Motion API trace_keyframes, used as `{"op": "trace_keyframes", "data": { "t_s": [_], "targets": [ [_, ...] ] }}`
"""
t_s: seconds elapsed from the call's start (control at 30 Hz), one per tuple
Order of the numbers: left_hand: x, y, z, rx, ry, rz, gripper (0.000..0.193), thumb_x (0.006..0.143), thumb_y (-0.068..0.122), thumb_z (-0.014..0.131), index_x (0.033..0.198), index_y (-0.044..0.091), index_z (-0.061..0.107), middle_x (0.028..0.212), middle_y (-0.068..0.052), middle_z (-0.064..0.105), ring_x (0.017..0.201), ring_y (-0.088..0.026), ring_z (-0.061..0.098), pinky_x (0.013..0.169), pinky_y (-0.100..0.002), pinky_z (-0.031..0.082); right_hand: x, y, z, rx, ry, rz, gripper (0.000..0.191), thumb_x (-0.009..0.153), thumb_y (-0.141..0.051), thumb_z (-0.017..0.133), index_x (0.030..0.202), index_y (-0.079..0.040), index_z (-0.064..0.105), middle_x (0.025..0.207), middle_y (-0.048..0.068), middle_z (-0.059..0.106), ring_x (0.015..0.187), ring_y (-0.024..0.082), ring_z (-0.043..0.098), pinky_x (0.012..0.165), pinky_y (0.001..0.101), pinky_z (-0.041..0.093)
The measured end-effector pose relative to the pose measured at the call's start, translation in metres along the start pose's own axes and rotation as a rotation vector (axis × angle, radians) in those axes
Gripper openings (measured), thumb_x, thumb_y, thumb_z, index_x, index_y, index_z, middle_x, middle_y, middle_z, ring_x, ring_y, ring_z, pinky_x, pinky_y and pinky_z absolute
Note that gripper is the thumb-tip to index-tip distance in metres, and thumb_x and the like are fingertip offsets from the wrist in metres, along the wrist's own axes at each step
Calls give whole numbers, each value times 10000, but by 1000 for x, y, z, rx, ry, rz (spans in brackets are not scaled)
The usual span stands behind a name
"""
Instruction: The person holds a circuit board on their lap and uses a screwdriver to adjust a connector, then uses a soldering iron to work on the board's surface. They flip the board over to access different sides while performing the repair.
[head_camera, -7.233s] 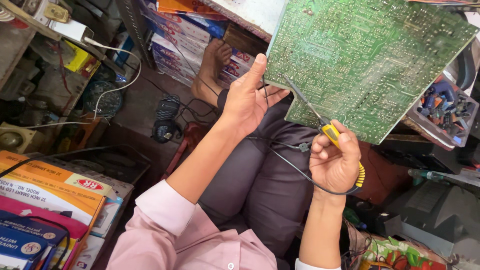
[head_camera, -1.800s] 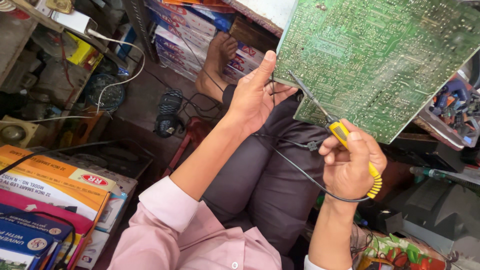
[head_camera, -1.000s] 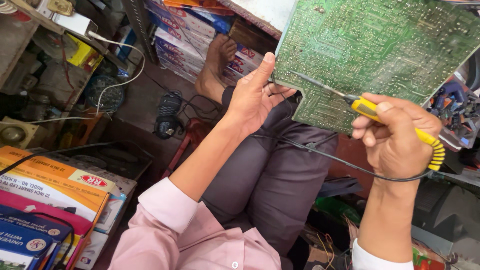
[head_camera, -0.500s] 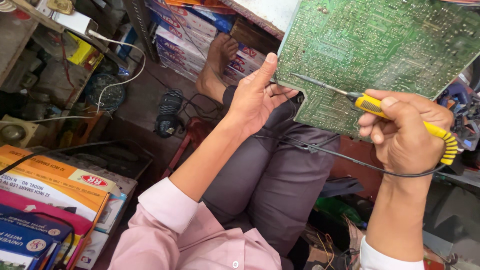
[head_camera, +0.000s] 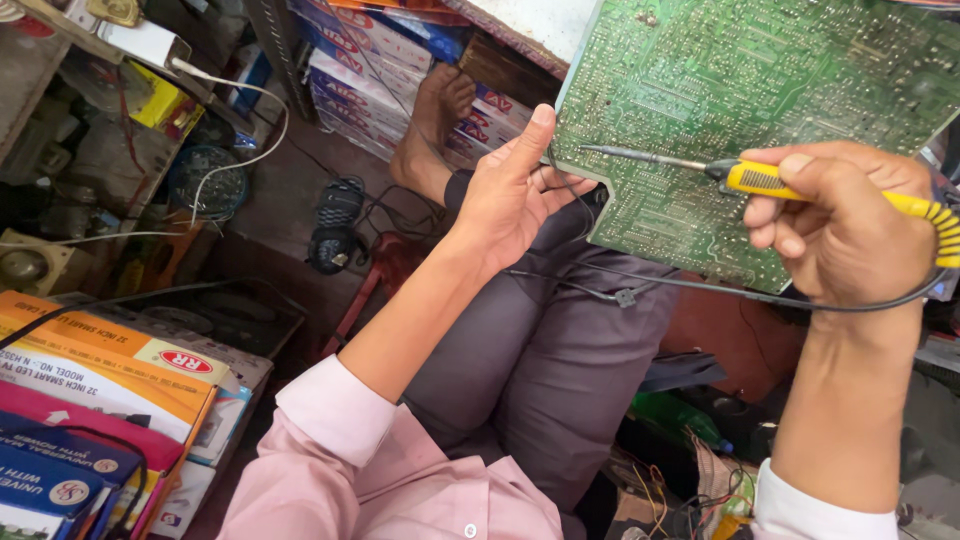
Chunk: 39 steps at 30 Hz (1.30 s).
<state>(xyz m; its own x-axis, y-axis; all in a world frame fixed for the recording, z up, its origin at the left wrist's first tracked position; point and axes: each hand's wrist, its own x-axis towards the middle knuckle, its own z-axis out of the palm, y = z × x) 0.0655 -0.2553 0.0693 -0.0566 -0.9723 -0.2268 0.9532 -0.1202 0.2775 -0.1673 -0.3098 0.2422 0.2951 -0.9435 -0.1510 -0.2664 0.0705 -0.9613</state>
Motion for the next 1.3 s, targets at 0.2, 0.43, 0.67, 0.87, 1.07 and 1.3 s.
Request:
{"op": "trace_keyframes", "data": {
  "t_s": [0.2, 0.43, 0.67, 0.87, 1.07, 1.3],
  "targets": [
    [0, 1, 0, 8, -2, -4, 496, 962, 465, 676, 1131, -2, 672, 984, -67, 722, 855, -155, 675, 916, -406, 610, -1, 1, -2, -11, 3, -18, 233, 1046, 15, 528, 1116, 168, 689, 834, 226, 681, 566, 196, 603, 543, 237, 479],
    [0, 0, 1, 17, 5, 1, 506, 966, 468, 677, 1142, -6, 667, 984, -75, 717, 858, -158, 676, 917, -412, 606, -3, 3, -2, 5, 24, -23, 250, 1032, 1, 520, 1097, 168, 694, 815, 225, 679, 553, 198, 598, 557, 254, 475],
    [0, 0, 1, 6, 9, -4, 494, 968, 463, 679, 1131, -3, 666, 979, -74, 720, 855, -157, 678, 925, -416, 607, 1, -1, 2, 0, 5, -37, 247, 1028, 12, 514, 1085, 179, 687, 814, 233, 676, 543, 203, 590, 512, 242, 462],
    [0, 2, 2, 4, 0, -8, 504, 951, 469, 684, 1124, -5, 672, 976, -77, 728, 851, -161, 685, 918, -415, 610, 5, -6, 4, 28, 70, 2, 241, 983, -26, 538, 1056, 135, 702, 812, 203, 675, 558, 202, 600, 467, 227, 417],
    [0, 1, 1, 13, 4, 4, 497, 961, 465, 686, 1125, -4, 666, 970, -74, 719, 850, -159, 679, 916, -416, 612, 6, -2, 0, 15, 6, -32, 247, 1029, 14, 509, 1075, 181, 684, 818, 237, 672, 557, 216, 603, 468, 228, 421],
    [1, 0, 1, 10, 5, 4, 504, 968, 464, 678, 1134, -11, 662, 976, -79, 717, 860, -162, 678, 910, -412, 609, 7, 1, -1, 6, -7, -40, 246, 1037, 21, 499, 1068, 181, 683, 810, 235, 668, 549, 210, 594, 469, 226, 417]
  ]
}}
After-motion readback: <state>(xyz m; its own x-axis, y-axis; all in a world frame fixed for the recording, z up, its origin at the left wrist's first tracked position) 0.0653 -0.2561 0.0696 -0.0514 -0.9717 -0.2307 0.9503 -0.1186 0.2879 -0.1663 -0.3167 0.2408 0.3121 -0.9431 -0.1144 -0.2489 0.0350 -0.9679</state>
